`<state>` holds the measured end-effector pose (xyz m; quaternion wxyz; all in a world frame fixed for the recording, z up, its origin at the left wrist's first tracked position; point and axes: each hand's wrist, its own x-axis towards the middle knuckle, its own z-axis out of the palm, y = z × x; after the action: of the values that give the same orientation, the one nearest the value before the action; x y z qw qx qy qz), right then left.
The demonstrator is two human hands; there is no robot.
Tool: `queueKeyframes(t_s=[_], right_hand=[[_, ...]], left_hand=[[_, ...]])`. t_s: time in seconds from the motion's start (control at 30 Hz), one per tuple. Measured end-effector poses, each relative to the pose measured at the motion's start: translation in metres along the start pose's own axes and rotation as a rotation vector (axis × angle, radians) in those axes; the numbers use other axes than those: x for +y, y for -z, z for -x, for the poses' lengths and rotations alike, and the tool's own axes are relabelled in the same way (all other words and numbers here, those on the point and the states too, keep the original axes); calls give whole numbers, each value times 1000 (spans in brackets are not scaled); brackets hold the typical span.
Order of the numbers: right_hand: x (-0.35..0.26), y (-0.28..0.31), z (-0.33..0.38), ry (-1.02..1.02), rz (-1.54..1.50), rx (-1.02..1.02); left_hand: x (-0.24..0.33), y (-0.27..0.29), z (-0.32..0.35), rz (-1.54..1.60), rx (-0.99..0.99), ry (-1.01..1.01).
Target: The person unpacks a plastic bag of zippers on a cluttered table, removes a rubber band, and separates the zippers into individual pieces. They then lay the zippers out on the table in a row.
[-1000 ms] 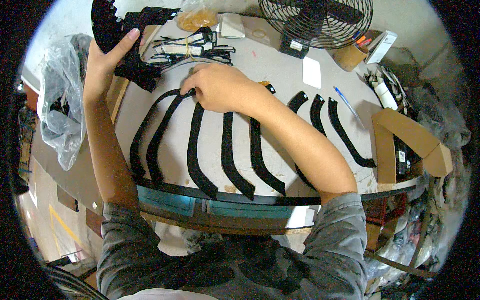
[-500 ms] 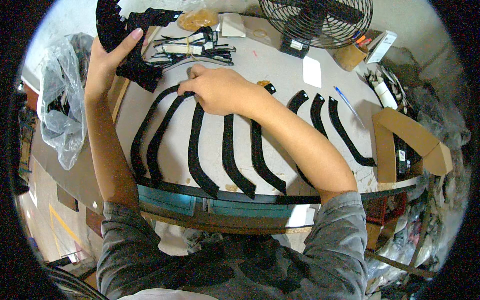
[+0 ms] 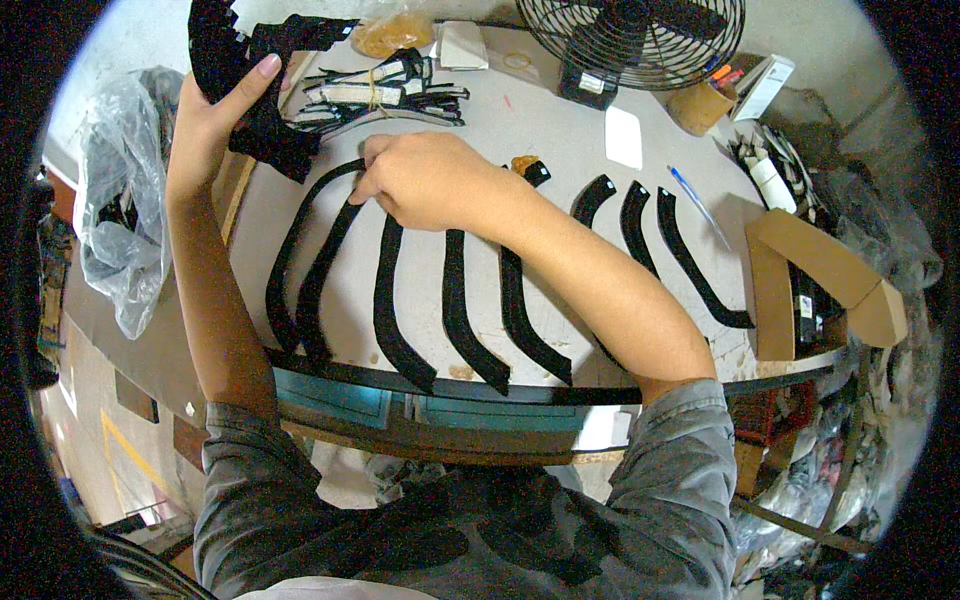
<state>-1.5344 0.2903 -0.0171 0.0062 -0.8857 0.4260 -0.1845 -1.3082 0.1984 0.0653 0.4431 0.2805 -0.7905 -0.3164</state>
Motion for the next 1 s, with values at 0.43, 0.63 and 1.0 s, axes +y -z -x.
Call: queueKeyframes(t_s=[0.43, 0.63, 1.0], right_hand=[[11, 9, -4, -44, -36, 188], [4, -16, -2, -39, -20, 58], [25, 20, -9, -167, -511, 390]], left_hand=[[-7, 0, -2, 22, 22, -4], [-1, 0, -1, 0, 13, 55], [8, -1, 2, 55, -45, 57]])
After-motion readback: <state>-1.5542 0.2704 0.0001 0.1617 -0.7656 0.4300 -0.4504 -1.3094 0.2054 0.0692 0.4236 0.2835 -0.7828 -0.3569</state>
